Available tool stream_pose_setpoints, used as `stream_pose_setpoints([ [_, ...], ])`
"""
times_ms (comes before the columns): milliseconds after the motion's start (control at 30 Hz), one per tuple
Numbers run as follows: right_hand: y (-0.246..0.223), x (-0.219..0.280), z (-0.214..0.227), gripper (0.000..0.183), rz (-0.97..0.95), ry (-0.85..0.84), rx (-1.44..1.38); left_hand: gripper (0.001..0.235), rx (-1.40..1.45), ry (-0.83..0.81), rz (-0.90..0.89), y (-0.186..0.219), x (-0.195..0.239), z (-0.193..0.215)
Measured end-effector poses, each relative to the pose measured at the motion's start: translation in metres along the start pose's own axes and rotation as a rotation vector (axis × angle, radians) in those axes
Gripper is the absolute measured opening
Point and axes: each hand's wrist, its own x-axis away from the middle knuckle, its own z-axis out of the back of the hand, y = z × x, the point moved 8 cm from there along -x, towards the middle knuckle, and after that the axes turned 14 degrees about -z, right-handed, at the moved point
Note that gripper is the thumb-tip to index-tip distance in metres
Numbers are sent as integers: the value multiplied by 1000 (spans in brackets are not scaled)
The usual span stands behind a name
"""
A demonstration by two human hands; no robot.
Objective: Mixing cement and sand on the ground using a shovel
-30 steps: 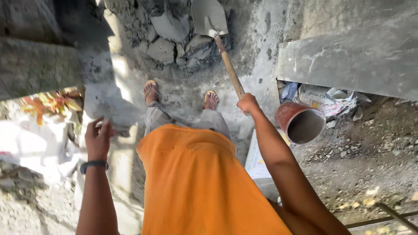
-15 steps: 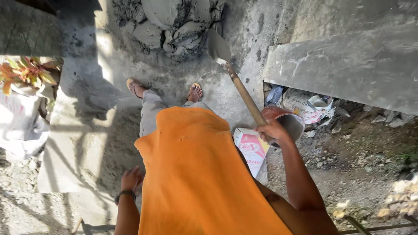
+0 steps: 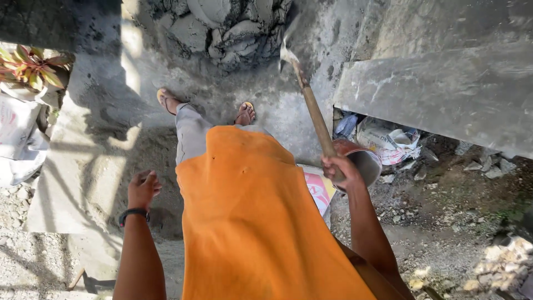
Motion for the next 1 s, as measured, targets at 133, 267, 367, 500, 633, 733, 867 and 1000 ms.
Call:
stream_pose_setpoints([
  [133,-49,-60,-8,11,105,200,253,50,10,41,-6,-8,19,7],
  [267,-105,-118,-28,21,231,447,570,53,53,31,84,-29,49,-2],
  [367,-109,-169,-17,38,137,676,857,55,76,56,147,-39,78,-12],
  [500,-71,-144,-16,42,-129,890,1027,42,117,99,367,-35,130,-20],
  [633,-50,-140,35,46,12,831,1122,54,180,240,315,-112,133,-30],
  [733,-33,-85,45,27,146,738,848,58,117,207,380,-140,137,-31],
  [867,-13,-39,36,22,77,622,913,42,113,179,178,-100,78,-35],
  [1000,-17,39,-48,28,-80,461,625,31,177,102,-139,29,28,-63],
])
